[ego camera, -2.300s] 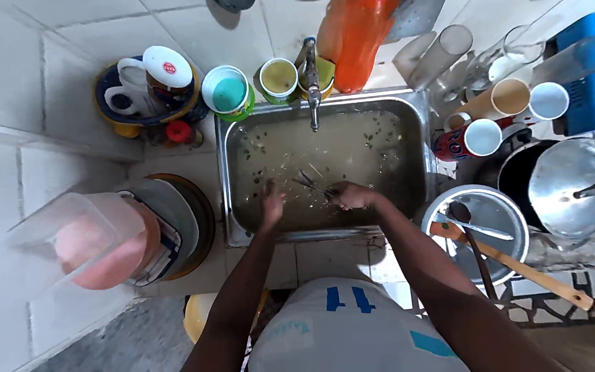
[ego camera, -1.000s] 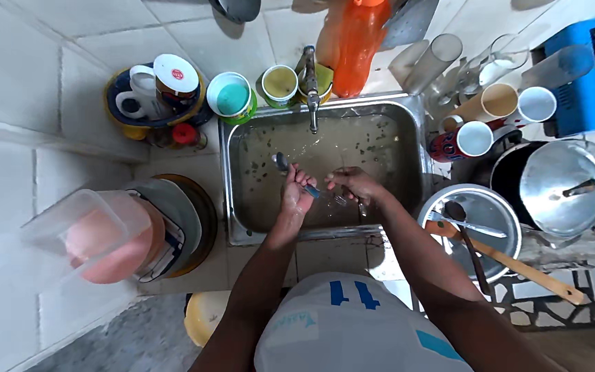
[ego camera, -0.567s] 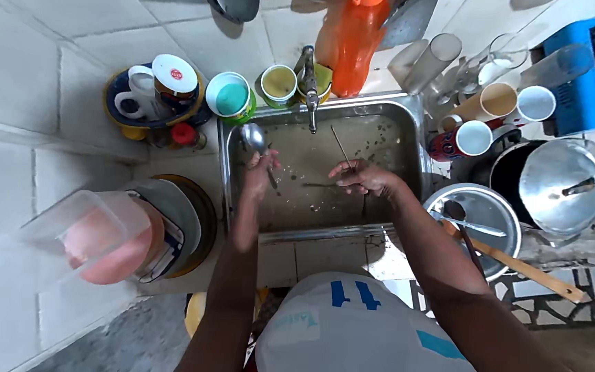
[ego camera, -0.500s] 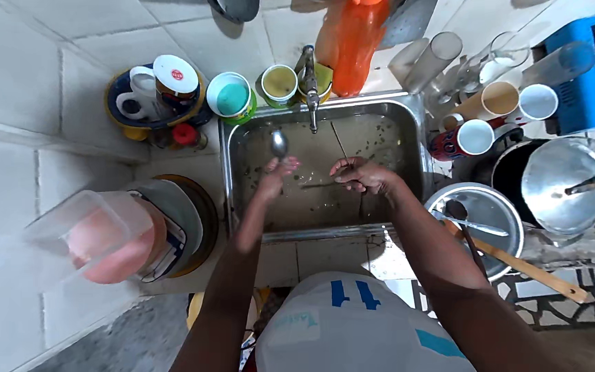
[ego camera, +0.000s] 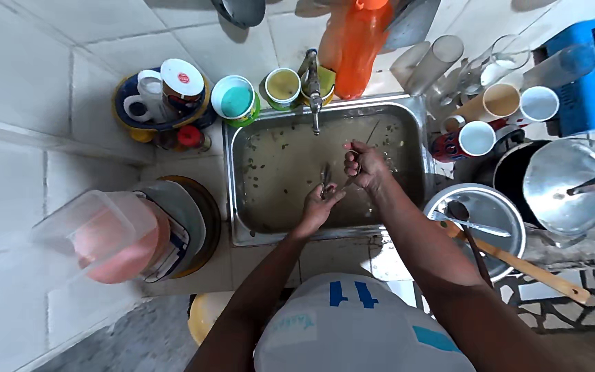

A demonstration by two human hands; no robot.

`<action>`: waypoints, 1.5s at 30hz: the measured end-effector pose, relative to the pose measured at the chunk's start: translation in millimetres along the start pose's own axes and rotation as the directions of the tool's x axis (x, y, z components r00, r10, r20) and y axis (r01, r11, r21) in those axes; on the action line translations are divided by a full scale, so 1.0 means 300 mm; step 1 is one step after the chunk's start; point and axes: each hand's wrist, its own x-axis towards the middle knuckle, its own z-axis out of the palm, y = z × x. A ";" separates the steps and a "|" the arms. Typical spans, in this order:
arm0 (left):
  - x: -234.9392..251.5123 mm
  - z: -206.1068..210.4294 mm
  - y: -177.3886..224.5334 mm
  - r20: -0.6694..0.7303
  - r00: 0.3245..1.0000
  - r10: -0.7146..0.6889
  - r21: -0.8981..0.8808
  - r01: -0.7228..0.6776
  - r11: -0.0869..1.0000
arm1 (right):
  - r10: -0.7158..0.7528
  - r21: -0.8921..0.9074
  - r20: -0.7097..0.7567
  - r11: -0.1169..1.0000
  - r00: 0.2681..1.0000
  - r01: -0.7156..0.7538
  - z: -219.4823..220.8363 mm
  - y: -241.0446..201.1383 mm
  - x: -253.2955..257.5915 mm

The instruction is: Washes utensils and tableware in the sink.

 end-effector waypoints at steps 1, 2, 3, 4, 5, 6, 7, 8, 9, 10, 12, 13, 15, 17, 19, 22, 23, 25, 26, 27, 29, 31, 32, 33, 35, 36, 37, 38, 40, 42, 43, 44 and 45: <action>0.008 0.006 0.004 0.052 0.999 0.013 0.054 -0.015 0.998 | -0.006 0.015 0.003 1.000 1.000 0.006 0.002 0.009 -0.003; 0.010 0.010 0.009 0.087 0.996 0.009 0.090 -0.016 0.996 | -0.029 0.016 0.001 0.999 1.000 0.029 0.007 0.019 -0.007; 0.010 0.009 0.015 0.110 0.994 -0.003 0.103 -0.008 0.995 | -0.079 -0.010 -0.010 0.997 0.997 0.079 0.012 0.029 -0.012; 0.006 0.007 0.024 0.122 0.992 -0.019 0.089 0.008 0.996 | -0.166 -0.071 -0.039 0.984 0.985 0.163 0.011 0.033 -0.018; -0.002 0.011 0.037 0.121 0.992 -0.040 0.054 0.034 0.998 | -0.280 -0.173 -0.047 0.948 0.959 0.269 -0.003 0.032 -0.025; -0.016 0.017 0.051 0.112 0.991 -0.075 0.006 0.075 0.997 | -0.395 -0.302 -0.020 0.878 0.918 0.371 -0.027 0.030 -0.036; -0.033 0.021 0.066 0.109 0.987 -0.117 -0.061 0.124 0.990 | -0.493 -0.436 0.019 0.779 0.870 0.451 -0.045 0.029 -0.060; -0.047 0.028 0.087 0.104 0.982 -0.156 -0.155 0.171 0.973 | -0.569 -0.574 0.080 0.645 0.819 0.504 -0.060 0.024 -0.085; -0.060 0.044 0.118 0.092 0.976 -0.196 -0.257 0.213 0.942 | -0.626 -0.698 0.156 0.477 0.764 0.534 -0.072 0.017 -0.111; -0.075 0.066 0.153 0.083 0.968 -0.236 -0.346 0.251 0.904 | -0.636 -0.787 0.258 0.298 0.727 0.540 -0.087 0.005 -0.153; -0.118 0.120 0.233 0.091 0.949 -0.301 -0.443 0.310 0.841 | -0.600 -0.833 0.445 -0.004 0.665 0.554 -0.107 -0.006 -0.275; -0.142 0.151 0.274 0.104 0.943 -0.316 -0.467 0.326 0.822 | -0.581 -0.813 0.511 -0.088 0.634 0.575 -0.120 -0.003 -0.341; -0.196 0.232 0.351 0.129 0.933 -0.337 -0.488 0.355 0.797 | -0.548 -0.746 0.625 -0.208 0.557 0.632 -0.171 -0.001 -0.477; -0.267 0.330 0.410 0.204 0.906 -0.370 -0.494 0.422 0.760 | -0.517 -0.677 0.704 -0.280 0.487 0.681 -0.266 -0.028 -0.596; -0.332 0.446 0.443 0.328 0.857 -0.397 -0.486 0.513 0.707 | -0.529 -0.681 0.695 -0.268 0.487 0.681 -0.383 -0.067 -0.696; -0.378 0.626 0.440 0.512 0.762 -0.396 -0.426 0.626 0.654 | -0.503 -0.725 0.664 -0.253 0.553 0.640 -0.580 -0.122 -0.812; -0.380 0.683 0.431 0.531 0.739 -0.415 -0.387 0.647 0.657 | -0.497 -0.744 0.647 -0.245 0.578 0.622 -0.641 -0.131 -0.835; -0.370 0.786 0.407 0.524 0.711 -0.469 -0.326 0.677 0.660 | -0.513 -0.776 0.608 -0.222 0.606 0.590 -0.749 -0.133 -0.849; -0.358 0.833 0.391 0.516 0.701 -0.492 -0.314 0.689 0.653 | -0.510 -0.789 0.593 -0.212 0.624 0.576 -0.797 -0.134 -0.844; -0.342 0.875 0.370 0.513 0.691 -0.510 -0.316 0.704 0.636 | -0.499 -0.801 0.580 -0.202 0.644 0.564 -0.839 -0.137 -0.831; -0.312 0.948 0.324 0.495 0.690 -0.527 -0.350 0.714 0.606 | -0.489 -0.810 0.569 -0.194 0.662 0.553 -0.896 -0.145 -0.796; -0.282 0.995 0.302 0.445 0.720 -0.533 -0.408 0.693 0.595 | -0.459 -0.849 0.522 -0.203 0.719 0.487 -0.917 -0.178 -0.776; -0.269 1.007 0.299 0.438 0.723 -0.535 -0.424 0.690 0.587 | -0.434 -0.884 0.467 -0.211 0.770 0.417 -0.914 -0.200 -0.787; -0.254 1.016 0.294 0.445 0.719 -0.534 -0.424 0.695 0.581 | -0.414 -0.917 0.395 -0.233 0.820 0.324 -0.908 -0.223 -0.811; -0.229 1.024 0.308 0.503 0.685 -0.527 -0.381 0.723 0.576 | -0.413 -0.955 0.235 -0.269 0.880 0.129 -0.907 -0.260 -0.881; -0.220 1.022 0.317 0.544 0.656 -0.523 -0.340 0.742 0.577 | -0.402 -0.964 0.144 -0.263 0.904 0.037 -0.922 -0.269 -0.917; -0.208 1.023 0.321 0.574 0.628 -0.526 -0.287 0.755 0.589 | -0.373 -0.966 0.063 -0.257 0.926 -0.038 -0.947 -0.267 -0.943; -0.196 1.021 0.331 0.592 0.610 -0.527 -0.232 0.755 0.613 | -0.333 -0.961 -0.006 -0.259 0.943 -0.097 -0.975 -0.257 -0.956; -0.171 1.007 0.361 0.603 0.603 -0.523 -0.144 0.727 0.672 | -0.251 -0.946 -0.095 -0.278 0.963 -0.165 -1.017 -0.219 -0.945; -0.149 0.955 0.392 0.613 0.639 -0.465 -0.112 0.653 0.749 | -0.224 -0.938 -0.123 -0.291 0.967 -0.187 -1.017 -0.184 -0.931; -0.141 0.913 0.407 0.617 0.674 -0.405 -0.115 0.587 0.801 | -0.234 -0.943 -0.105 -0.286 0.966 -0.172 -1.011 -0.173 -0.928; -0.137 0.863 0.419 0.611 0.716 -0.338 -0.143 0.519 0.843 | -0.244 -0.946 -0.059 -0.295 0.968 -0.132 -1.015 -0.164 -0.928; -0.134 0.809 0.426 0.582 0.766 -0.272 -0.187 0.452 0.872 | -0.245 -0.946 0.010 -0.318 0.969 -0.070 -1.028 -0.161 -0.934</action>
